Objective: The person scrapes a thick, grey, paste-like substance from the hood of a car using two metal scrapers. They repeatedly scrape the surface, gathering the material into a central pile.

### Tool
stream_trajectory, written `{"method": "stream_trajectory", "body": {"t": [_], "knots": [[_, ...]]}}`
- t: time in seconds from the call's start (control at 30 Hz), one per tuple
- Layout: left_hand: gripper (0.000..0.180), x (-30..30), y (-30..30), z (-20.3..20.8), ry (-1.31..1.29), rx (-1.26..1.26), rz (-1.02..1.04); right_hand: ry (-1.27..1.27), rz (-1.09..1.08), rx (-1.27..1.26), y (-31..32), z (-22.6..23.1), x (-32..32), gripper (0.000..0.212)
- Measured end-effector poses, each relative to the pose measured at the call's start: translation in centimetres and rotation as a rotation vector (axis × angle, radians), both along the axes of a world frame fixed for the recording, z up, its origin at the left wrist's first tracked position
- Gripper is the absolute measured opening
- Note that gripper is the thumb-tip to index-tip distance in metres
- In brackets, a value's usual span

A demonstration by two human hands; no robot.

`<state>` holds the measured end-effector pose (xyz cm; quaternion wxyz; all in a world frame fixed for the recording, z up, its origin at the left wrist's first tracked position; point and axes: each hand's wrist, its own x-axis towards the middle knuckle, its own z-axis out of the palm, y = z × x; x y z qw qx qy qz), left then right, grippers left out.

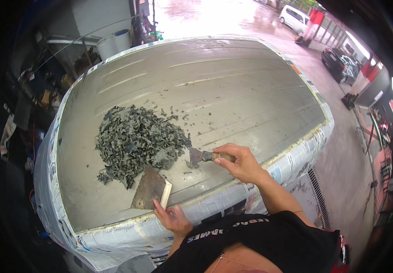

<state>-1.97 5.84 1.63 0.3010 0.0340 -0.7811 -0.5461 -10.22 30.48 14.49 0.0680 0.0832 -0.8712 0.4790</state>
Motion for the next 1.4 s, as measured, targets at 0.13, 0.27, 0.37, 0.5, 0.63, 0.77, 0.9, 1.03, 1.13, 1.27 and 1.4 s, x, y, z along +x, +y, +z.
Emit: {"method": "stream_trajectory", "body": {"t": [0.13,0.27,0.37,0.5,0.63,0.77,0.9,1.03,1.13,1.27,1.4], "knots": [[0.069,0.1,0.1,0.3,0.040,-0.002,-0.038,-0.075,-0.094,-0.233,-0.2,-0.7,3.9,0.032],[0.067,0.4,1.0,0.9,0.050,-0.022,-0.037,0.039,-0.111,-0.489,-1.3,-1.3,5.0,0.038],[0.070,0.4,0.1,0.6,0.130,-0.056,-0.016,-0.087,-0.039,-0.686,-3.3,0.4,5.4,0.038],[0.069,0.6,-0.4,0.3,0.099,-0.047,-0.010,0.151,0.013,-0.886,-5.6,4.2,5.6,0.039],[0.068,0.4,-0.3,0.5,0.114,-0.043,0.017,0.425,0.114,-1.066,-7.4,8.2,6.1,0.038],[0.066,0.1,1.6,-0.1,0.048,0.003,-0.041,0.358,0.006,-0.624,-8.7,2.9,1.2,0.029],[0.066,0.2,0.2,-0.3,0.159,-0.054,-0.028,-0.078,-0.002,-0.554,-10.8,-3.0,-1.0,0.026],[0.064,0.6,-0.5,-0.8,0.132,-0.013,-0.034,-0.090,-0.053,-0.583,-9.7,-5.0,0.2,0.032],[0.055,0.1,-0.8,-0.6,0.201,0.111,-0.076,0.117,-0.094,-0.475,-9.0,-5.4,1.3,0.040],[0.045,0.1,-2.2,1.5,-0.091,0.453,-0.103,0.040,-0.144,-0.441,-7.5,-4.0,3.9,0.052],[0.039,-2.7,-5.3,5.8,0.223,0.305,0.074,0.090,-0.161,-0.311,-8.0,-3.9,4.1,0.049]]}}
